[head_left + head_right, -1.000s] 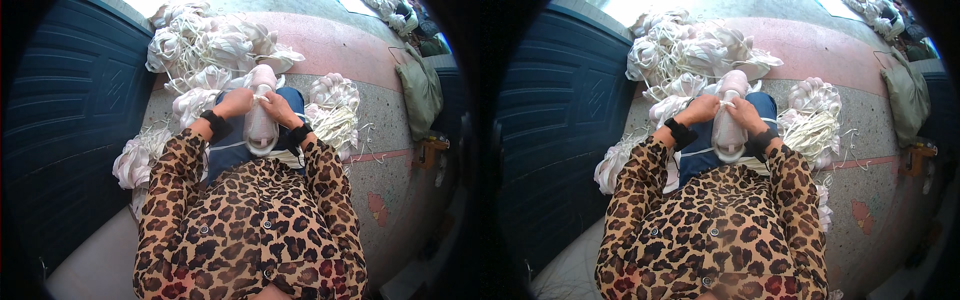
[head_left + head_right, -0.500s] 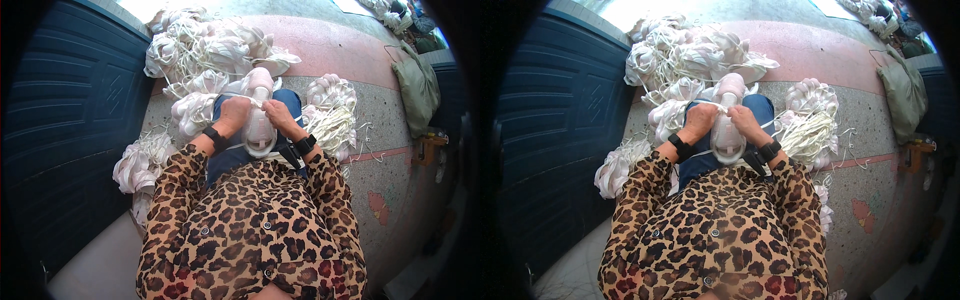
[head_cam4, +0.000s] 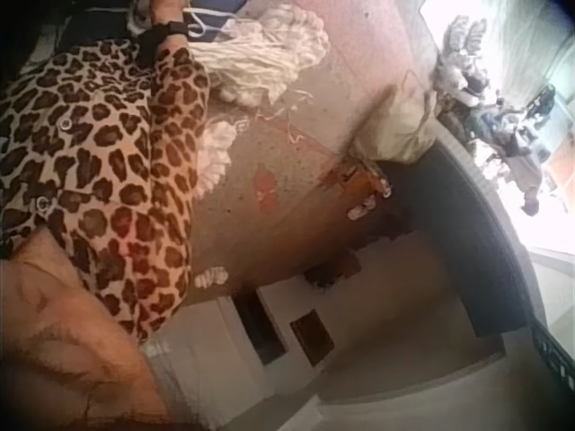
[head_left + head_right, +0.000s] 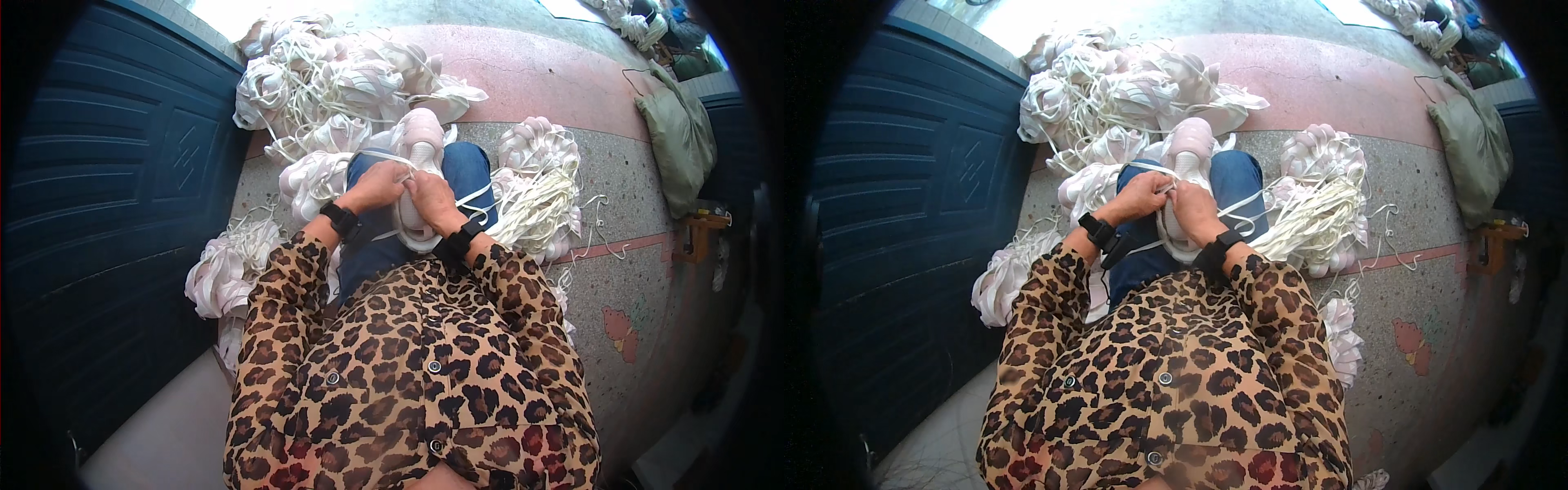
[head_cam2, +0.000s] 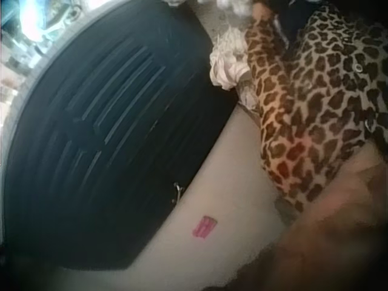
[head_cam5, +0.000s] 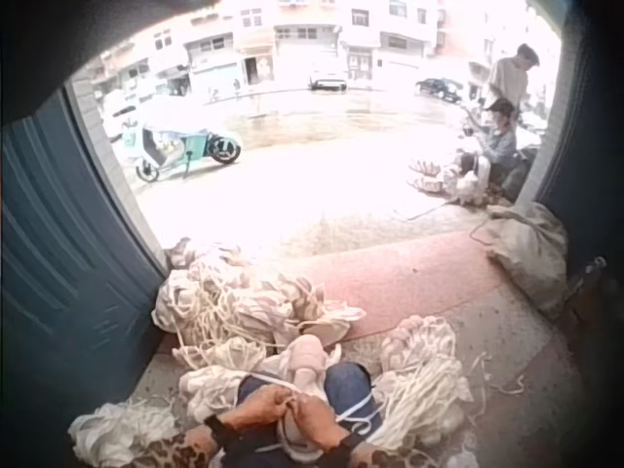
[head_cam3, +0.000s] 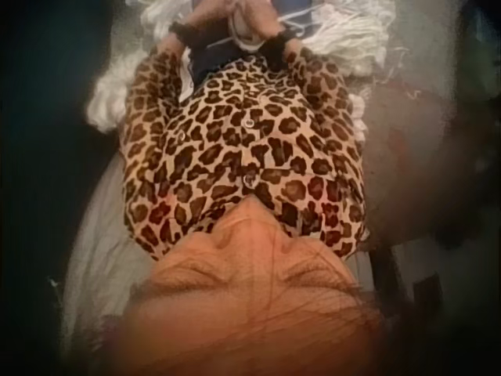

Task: Insert laces into a large number of shoe uppers and bundle them together.

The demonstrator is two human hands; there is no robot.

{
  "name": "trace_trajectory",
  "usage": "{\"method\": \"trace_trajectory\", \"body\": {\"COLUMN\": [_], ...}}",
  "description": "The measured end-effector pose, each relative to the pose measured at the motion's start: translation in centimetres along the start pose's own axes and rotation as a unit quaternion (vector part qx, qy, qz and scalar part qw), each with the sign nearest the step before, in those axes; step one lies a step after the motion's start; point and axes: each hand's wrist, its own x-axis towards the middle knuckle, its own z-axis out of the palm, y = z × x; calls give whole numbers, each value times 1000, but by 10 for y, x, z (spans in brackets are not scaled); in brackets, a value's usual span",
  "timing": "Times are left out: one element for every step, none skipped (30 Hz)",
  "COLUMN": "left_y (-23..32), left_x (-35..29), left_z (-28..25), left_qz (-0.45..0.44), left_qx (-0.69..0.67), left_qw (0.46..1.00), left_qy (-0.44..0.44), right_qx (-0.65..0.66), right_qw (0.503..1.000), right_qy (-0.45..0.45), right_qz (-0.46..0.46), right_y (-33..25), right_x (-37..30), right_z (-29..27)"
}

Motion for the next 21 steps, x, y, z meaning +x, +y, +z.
{"method": "trace_trajectory", "body": {"left_y": [1,3,2,2,3,0,-4,-7,-10,-12,-6,0,19,40,47,53,57,61,63,61,64], "left_x": [1,2,2,3,3,2,1,-2,-3,-3,-7,-10,-18,-28,-35,-43,-49,-53,-54,-52,-48], "left_z": [-3,-4,-4,-4,-3,-1,1,5,9,12,15,18,17,14,12,12,12,11,13,18,21], "left_qz": [8,17,19,22,18,12,1,0,0,2,7,11,26,38,70,101,148,203,241,266,271], "left_qx": [-8,-16,-10,-3,-1,0,-2,7,17,27,66,105,157,210,239,269,272,260,229,190,143], "left_qw": [1000,1000,1000,1000,1000,1000,1000,999,998,997,993,988,978,964,955,945,938,931,932,936,946], "left_qy": [-5,-10,-7,-4,4,13,29,44,58,70,93,116,137,159,158,159,157,157,146,131,106], "right_qx": [-14,-32,-50,-74,-87,-98,-99,-97,-94,-88,-84,-78,-75,-74,-69,-86,-5,62,130,206,294], "right_qw": [1000,999,998,996,994,992,991,992,992,994,994,993,993,988,980,959,967,965,960,948,923], "right_qy": [-6,-4,-1,9,16,22,27,26,27,24,25,14,3,-21,-55,-113,-148,-185,-219,-239,-245], "right_qz": [-4,-19,-33,-58,-69,-82,-83,-80,-76,-68,-68,-82,-96,-133,-176,-243,-208,-172,-112,-41,34], "right_y": [0,0,1,3,5,7,6,5,5,7,10,14,21,27,32,35,41,46,54,62,67], "right_x": [0,1,1,2,2,3,4,6,8,10,10,8,4,-1,-12,-28,-47,-63,-76,-87,-93], "right_z": [0,0,1,5,7,11,12,13,13,13,10,5,-1,-9,-20,-35,-43,-56,-70,-82,-88]}}
